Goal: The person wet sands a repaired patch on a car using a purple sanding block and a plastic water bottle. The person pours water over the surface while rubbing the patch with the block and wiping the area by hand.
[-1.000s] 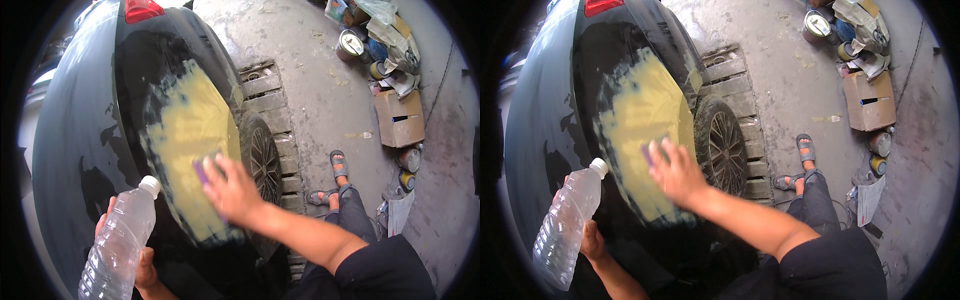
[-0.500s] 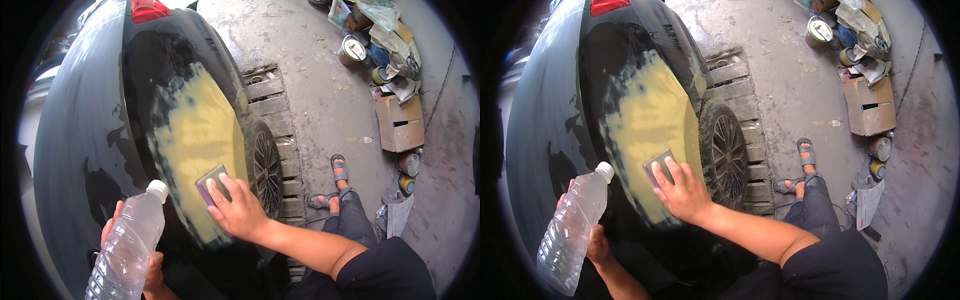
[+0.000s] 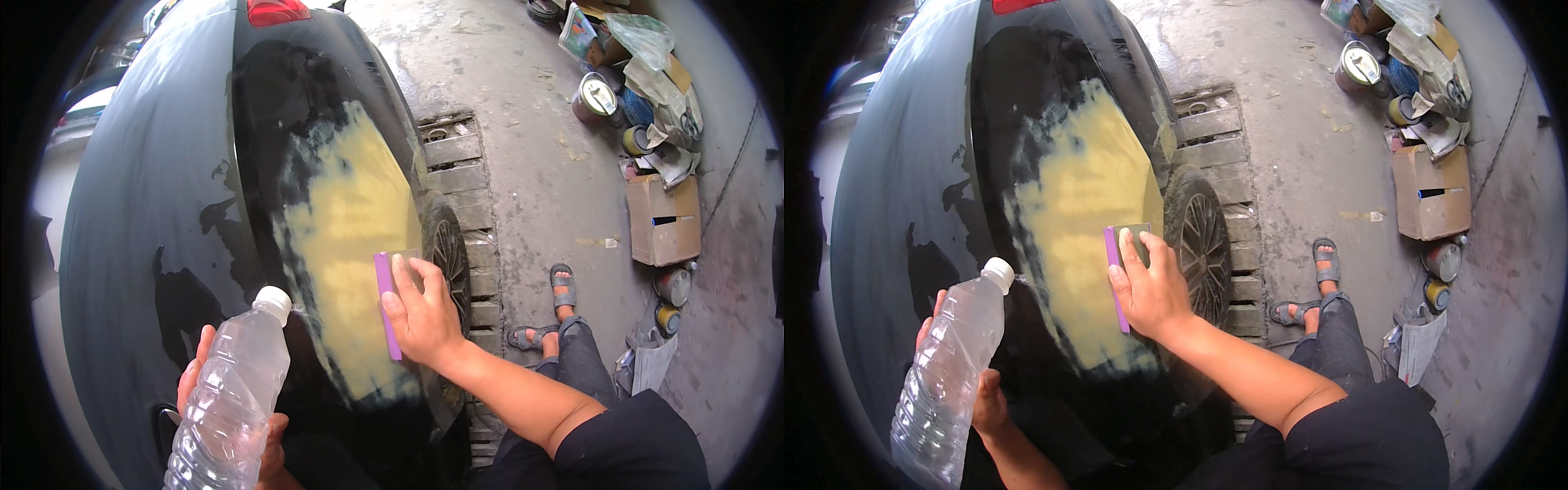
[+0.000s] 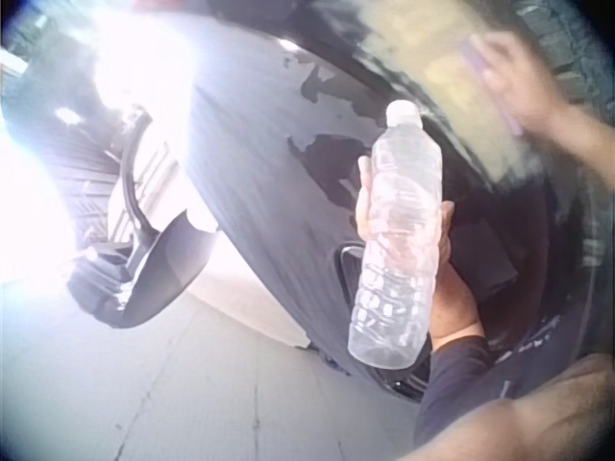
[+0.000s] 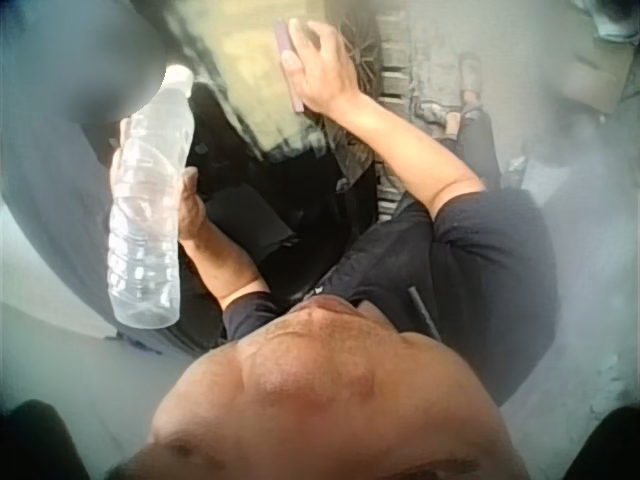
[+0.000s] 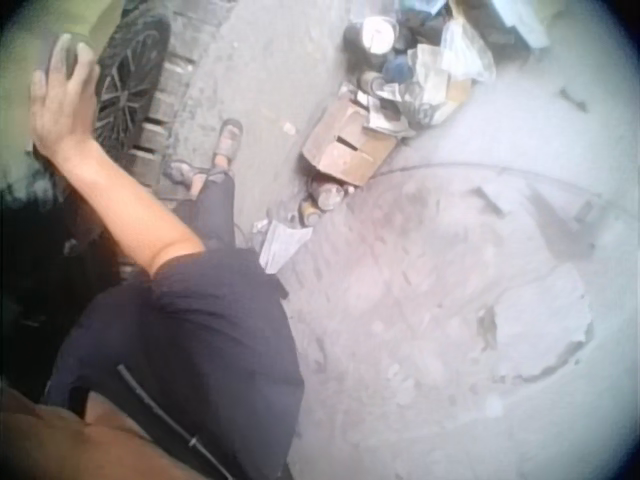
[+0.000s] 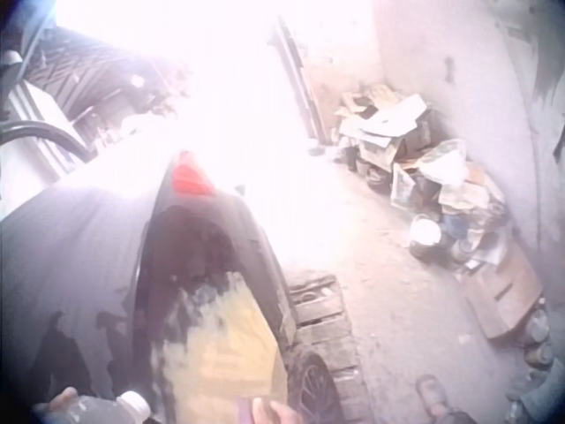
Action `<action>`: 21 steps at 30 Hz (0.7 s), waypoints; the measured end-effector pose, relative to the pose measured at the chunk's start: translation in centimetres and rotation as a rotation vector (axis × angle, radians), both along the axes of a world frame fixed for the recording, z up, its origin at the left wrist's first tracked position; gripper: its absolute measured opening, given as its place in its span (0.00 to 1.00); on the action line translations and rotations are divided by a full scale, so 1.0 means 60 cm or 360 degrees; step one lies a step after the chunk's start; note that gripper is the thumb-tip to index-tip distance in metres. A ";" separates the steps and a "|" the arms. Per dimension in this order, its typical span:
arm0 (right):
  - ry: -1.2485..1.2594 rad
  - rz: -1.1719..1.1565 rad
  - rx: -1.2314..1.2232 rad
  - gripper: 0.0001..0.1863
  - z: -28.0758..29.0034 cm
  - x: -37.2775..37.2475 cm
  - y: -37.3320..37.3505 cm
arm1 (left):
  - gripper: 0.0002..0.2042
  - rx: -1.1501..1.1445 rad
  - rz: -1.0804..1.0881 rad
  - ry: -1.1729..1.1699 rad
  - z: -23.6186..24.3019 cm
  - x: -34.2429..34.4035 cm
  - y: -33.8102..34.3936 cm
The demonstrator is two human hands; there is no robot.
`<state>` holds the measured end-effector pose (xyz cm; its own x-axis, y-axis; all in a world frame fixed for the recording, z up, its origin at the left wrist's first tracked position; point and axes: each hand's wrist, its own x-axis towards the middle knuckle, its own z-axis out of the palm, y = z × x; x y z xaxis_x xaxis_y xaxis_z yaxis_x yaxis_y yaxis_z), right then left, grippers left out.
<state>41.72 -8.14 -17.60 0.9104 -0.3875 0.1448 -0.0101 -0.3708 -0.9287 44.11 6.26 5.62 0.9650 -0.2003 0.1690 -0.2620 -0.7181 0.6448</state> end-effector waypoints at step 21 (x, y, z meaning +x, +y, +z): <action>-0.0023 -0.0170 0.0013 0.25 0.099 0.237 -0.035 | 0.48 -0.0129 -0.0167 -0.0070 -0.018 0.009 -0.010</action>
